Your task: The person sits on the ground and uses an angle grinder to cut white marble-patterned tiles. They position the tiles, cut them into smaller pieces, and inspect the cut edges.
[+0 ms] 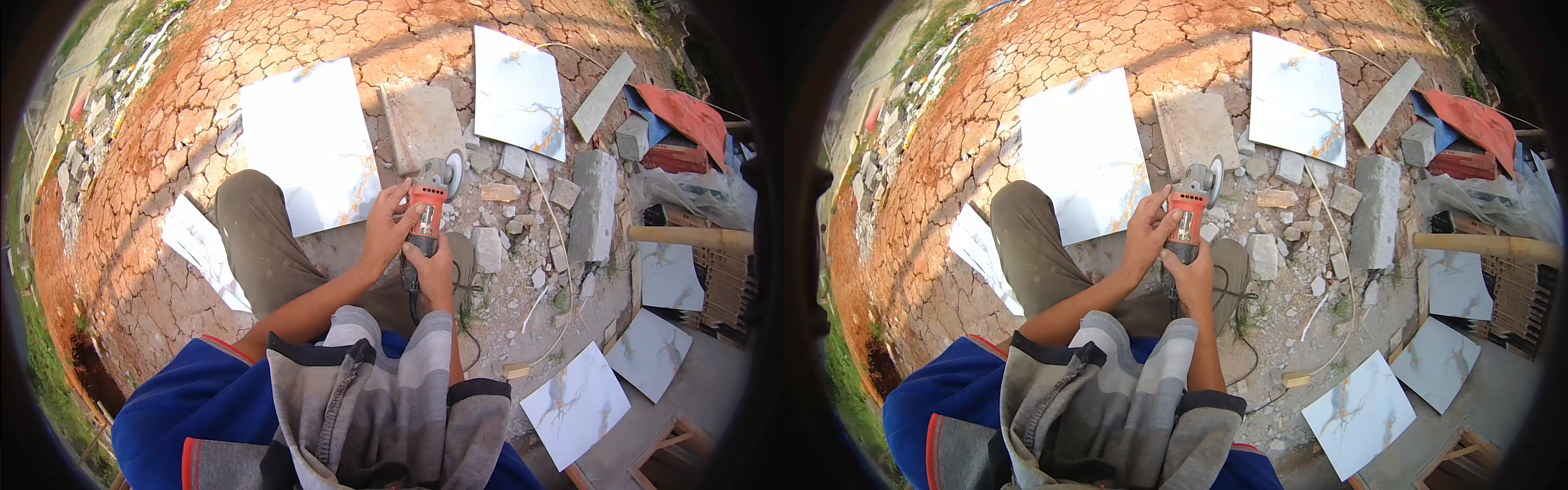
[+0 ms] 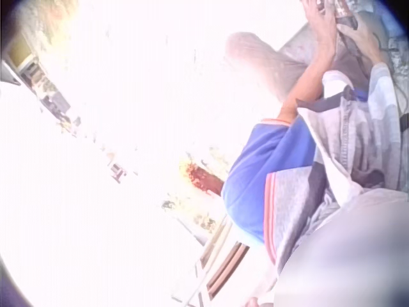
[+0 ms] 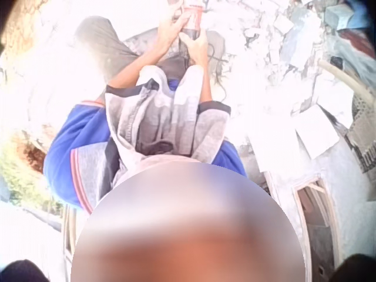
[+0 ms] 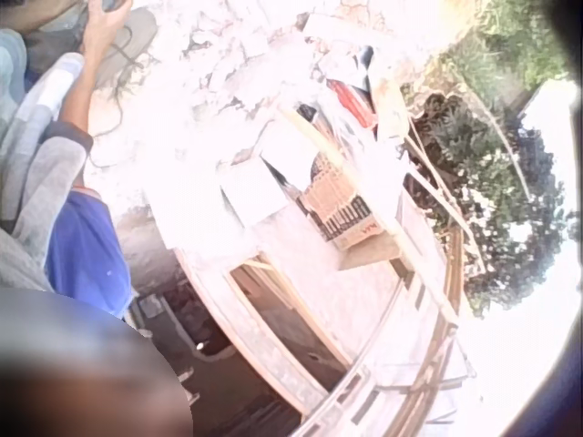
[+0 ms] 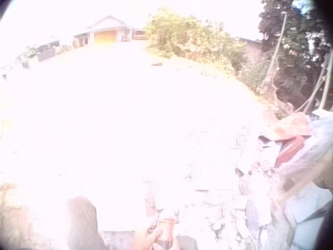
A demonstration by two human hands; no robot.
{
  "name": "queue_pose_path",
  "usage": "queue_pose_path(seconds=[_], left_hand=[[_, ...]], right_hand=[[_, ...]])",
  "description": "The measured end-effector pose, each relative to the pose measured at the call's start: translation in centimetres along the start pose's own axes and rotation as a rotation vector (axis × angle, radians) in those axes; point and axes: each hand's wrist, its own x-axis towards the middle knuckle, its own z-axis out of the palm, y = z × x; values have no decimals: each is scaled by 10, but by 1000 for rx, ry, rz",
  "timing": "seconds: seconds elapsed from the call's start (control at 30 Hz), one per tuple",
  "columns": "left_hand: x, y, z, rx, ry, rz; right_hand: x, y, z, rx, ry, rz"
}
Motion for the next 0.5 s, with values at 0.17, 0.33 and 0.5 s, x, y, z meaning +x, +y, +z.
queue_pose_path(seconds=[0.17,0.33,0.5], left_hand=[[-31,-1,16,-146,-71,-64],[-67,-7,53,56,-212,76],[-74,8,73,414,-768,24]], right_hand=[[-41,-7,-17,-62,114,-12],[-71,5,-48,90,292,13],[-90,56,-99,324,492,-41]])
